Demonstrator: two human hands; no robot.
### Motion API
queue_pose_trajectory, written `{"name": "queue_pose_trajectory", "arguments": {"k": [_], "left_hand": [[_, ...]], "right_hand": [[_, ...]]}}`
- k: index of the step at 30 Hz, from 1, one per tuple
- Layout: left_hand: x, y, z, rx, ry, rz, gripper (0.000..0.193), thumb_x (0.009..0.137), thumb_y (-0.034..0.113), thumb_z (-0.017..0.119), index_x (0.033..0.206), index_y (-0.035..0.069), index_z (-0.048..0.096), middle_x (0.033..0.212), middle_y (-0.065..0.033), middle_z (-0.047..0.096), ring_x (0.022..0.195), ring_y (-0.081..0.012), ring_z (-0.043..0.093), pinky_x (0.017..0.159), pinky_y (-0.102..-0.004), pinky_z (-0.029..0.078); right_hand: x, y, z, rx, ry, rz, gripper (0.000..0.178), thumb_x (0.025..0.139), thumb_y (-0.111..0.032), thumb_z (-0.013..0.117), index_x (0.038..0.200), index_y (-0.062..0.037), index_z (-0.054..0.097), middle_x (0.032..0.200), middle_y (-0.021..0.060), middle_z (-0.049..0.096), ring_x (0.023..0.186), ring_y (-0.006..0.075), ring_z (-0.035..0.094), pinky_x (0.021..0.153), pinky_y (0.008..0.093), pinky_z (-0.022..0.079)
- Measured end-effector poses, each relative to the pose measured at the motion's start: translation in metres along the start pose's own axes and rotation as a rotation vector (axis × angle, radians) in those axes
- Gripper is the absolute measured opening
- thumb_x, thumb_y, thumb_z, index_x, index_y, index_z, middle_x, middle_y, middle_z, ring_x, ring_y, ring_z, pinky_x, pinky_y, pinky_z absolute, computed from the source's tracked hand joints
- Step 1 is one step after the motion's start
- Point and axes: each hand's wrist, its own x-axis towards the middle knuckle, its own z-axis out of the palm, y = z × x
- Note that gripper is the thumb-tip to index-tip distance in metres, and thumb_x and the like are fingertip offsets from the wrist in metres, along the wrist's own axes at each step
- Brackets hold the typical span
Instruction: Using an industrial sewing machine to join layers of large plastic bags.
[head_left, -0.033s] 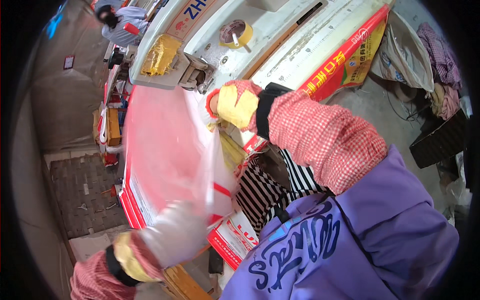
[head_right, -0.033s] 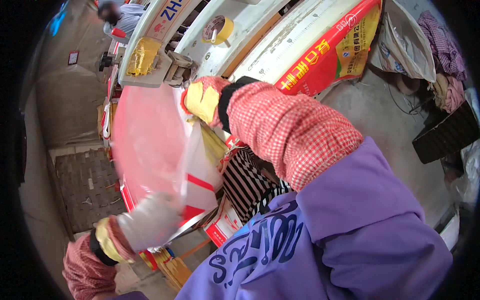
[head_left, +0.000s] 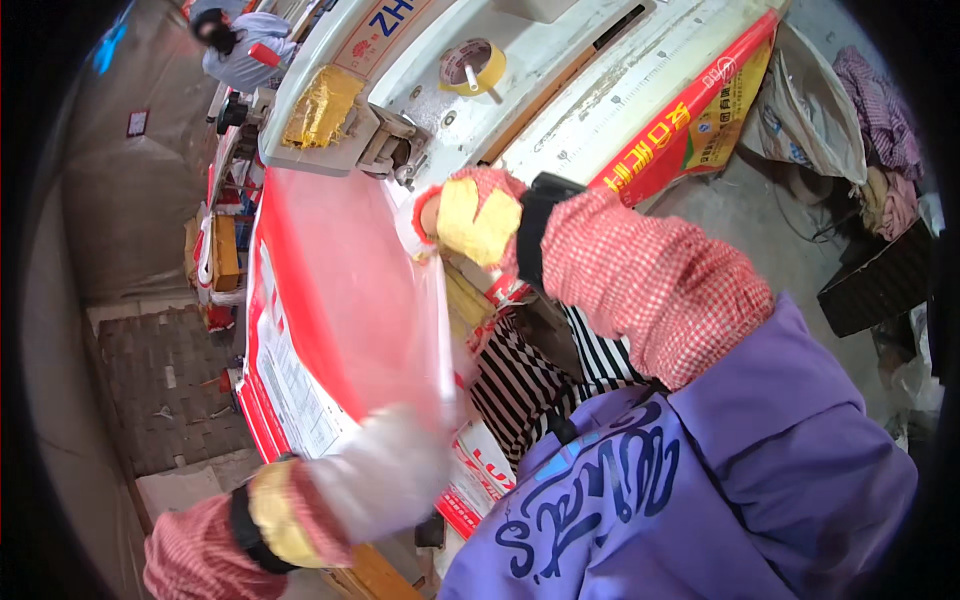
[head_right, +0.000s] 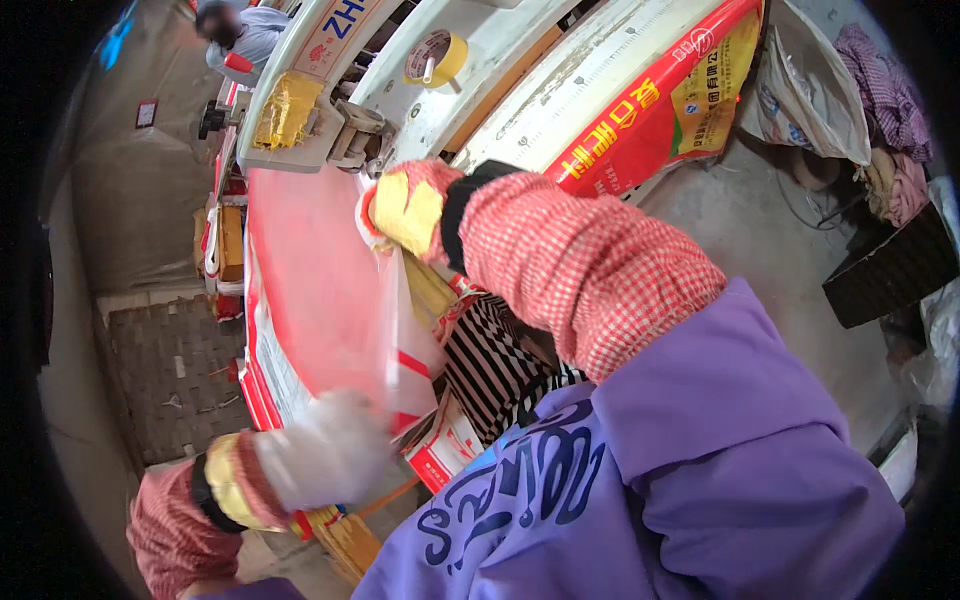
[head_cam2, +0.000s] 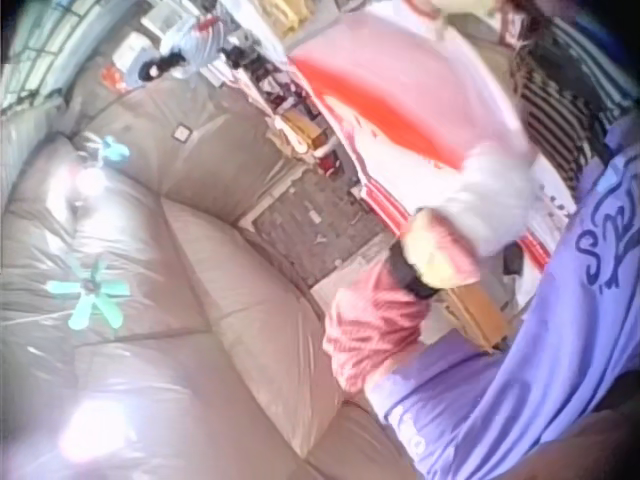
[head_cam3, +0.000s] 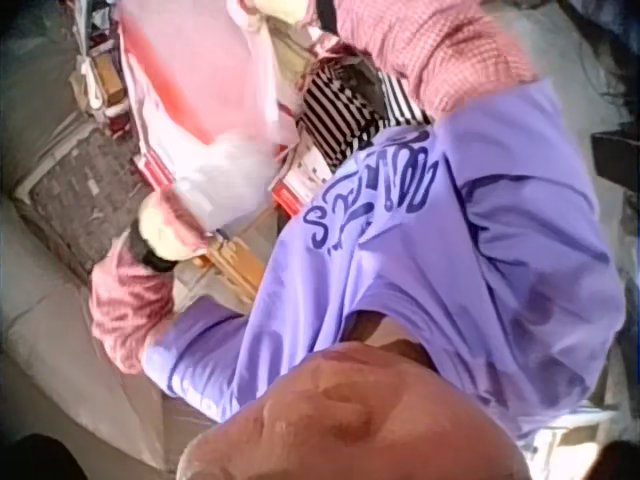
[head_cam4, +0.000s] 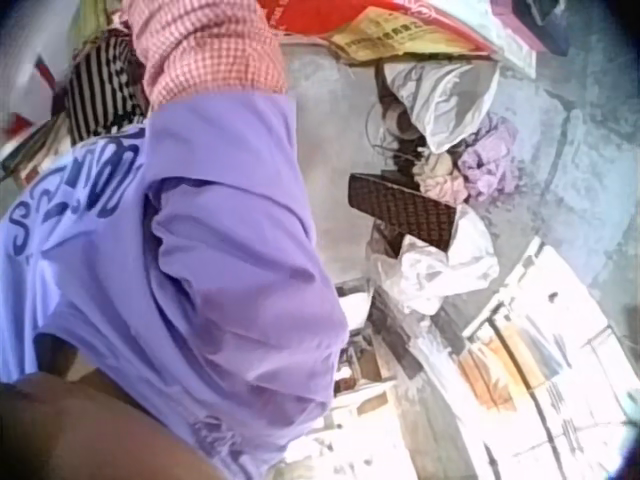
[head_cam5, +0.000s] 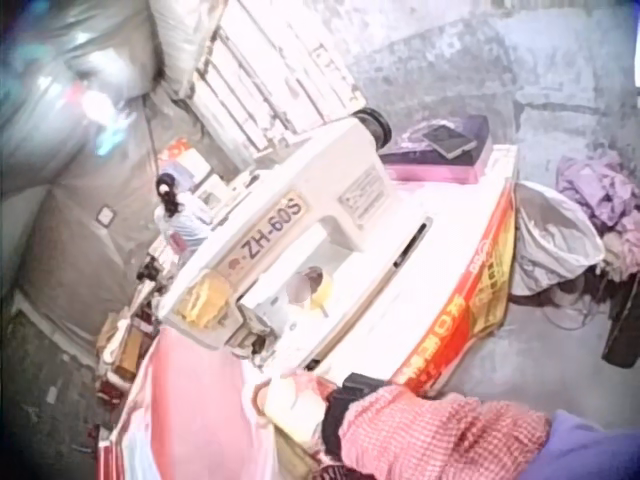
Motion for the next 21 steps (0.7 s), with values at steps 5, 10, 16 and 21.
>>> {"name": "queue_pose_trajectory", "arguments": {"k": [5, 10, 16, 21], "left_hand": [[0.074, 0.032, -0.032, -0.155, 0.220, 0.204, 0.013, 0.060, 0.016, 0.056, 0.056, 0.004, 0.060, 0.055, -0.0121, 0.055, 0.054, -0.0273, 0.059, 0.048, -0.0386, 0.046], [0.044, -0.006, -0.050, -0.222, 0.078, 0.109, 0.015, 0.070, 0.020, 0.058, 0.064, 0.007, 0.063, 0.058, -0.0071, 0.058, 0.053, -0.0268, 0.059, 0.048, -0.0374, 0.046], [0.048, -0.008, -0.027, -0.061, 0.034, -0.118, 0.013, 0.070, 0.014, 0.057, 0.074, 0.006, 0.067, 0.064, -0.0104, 0.062, 0.057, -0.0276, 0.062, 0.048, -0.0379, 0.046], [0.050, -0.059, -0.058, -0.110, -0.026, -0.143, 0.026, 0.068, 0.030, 0.059, 0.075, 0.006, 0.067, 0.068, -0.0113, 0.062, 0.066, -0.0283, 0.062, 0.058, -0.0375, 0.048]], "right_hand": [[-0.060, -0.029, 0.077, -0.895, -0.299, 0.545, 0.030, 0.073, -0.012, 0.054, 0.102, -0.0078, 0.060, 0.077, 0.0102, 0.062, 0.064, 0.0191, 0.060, 0.052, 0.0344, 0.048], [-0.087, -0.070, 0.066, -0.934, -0.087, 0.835, 0.030, 0.080, -0.013, 0.045, 0.107, -0.0058, 0.055, 0.073, 0.0126, 0.059, 0.055, 0.0239, 0.058, 0.037, 0.0430, 0.040], [-0.037, -0.036, 0.045, -0.753, -0.308, 1.056, 0.035, 0.079, -0.011, 0.051, 0.114, -0.0065, 0.053, 0.077, 0.0097, 0.061, 0.068, 0.0262, 0.063, 0.049, 0.0421, 0.048], [-0.026, 0.033, 0.116, -1.021, -0.122, 0.917, 0.022, 0.077, -0.015, 0.057, 0.097, -0.0080, 0.064, 0.092, 0.0073, 0.064, 0.082, 0.0197, 0.061, 0.064, 0.0350, 0.049]]}}
